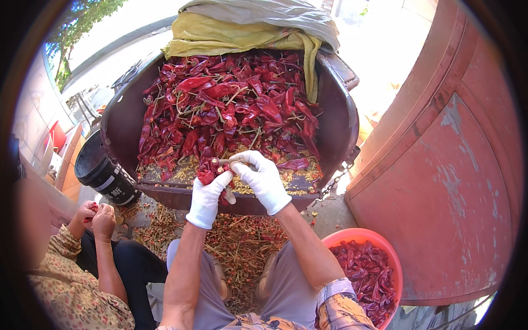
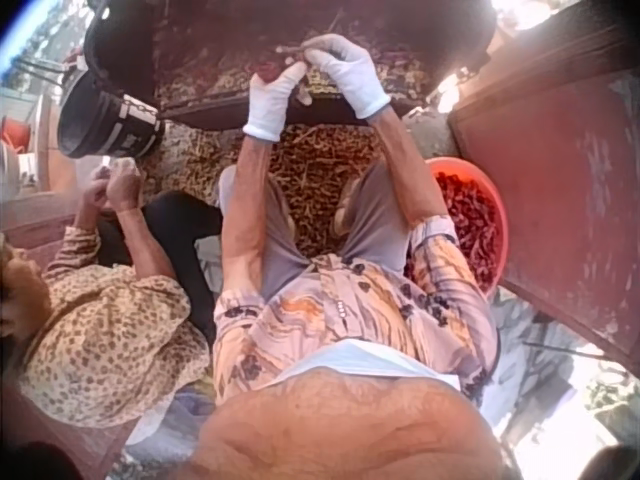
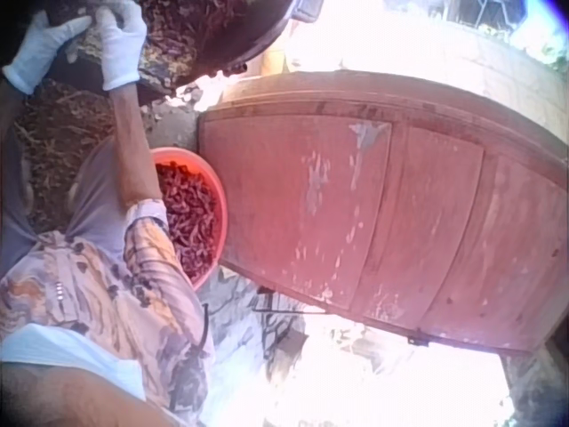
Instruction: The person sorts dried red peppers by picking them from a large metal bin and placing them into a plastic bucket by hand.
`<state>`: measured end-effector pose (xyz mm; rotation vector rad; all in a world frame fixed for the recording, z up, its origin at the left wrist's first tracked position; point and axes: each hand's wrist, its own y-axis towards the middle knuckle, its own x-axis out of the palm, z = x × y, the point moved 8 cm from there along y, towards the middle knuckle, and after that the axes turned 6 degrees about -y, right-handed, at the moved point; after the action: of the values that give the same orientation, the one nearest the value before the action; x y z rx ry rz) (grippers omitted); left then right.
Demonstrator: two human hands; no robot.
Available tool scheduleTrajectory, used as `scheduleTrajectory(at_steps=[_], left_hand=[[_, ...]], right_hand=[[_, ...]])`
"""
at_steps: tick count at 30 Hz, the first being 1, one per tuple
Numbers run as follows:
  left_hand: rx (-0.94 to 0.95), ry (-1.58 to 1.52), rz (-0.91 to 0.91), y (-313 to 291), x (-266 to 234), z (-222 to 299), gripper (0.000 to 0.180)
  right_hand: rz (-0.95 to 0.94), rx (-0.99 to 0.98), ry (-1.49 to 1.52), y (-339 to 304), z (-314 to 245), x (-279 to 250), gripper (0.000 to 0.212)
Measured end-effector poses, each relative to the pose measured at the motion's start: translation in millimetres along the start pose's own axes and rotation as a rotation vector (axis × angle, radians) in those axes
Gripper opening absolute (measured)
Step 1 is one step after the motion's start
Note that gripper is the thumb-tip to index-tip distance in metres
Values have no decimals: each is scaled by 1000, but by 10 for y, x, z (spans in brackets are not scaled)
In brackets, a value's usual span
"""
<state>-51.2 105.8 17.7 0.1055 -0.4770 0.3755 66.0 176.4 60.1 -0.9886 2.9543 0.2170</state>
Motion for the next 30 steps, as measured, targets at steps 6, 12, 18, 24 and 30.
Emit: scheduleTrajectory(at_steps=[6,12,18,24,30], left_hand=[[-5,3,-13,-29,82,-19,16],[-61,-101,-38,-100,115,-2,11],[-67,-275,-95,-84,194,-5,7],[41,-340,1,-77,-80,302,5],[41,-431,99,-23,-237,140,11]], right_hand=[[105,-422,-266,-116,-304,10,10],[32,71,160,-83,-14,41,10],[-137,294,832,-24,214,137,11],[-624,311,-227,-348,-102,45,28],[177,56,-587,5,131,-634,23]])
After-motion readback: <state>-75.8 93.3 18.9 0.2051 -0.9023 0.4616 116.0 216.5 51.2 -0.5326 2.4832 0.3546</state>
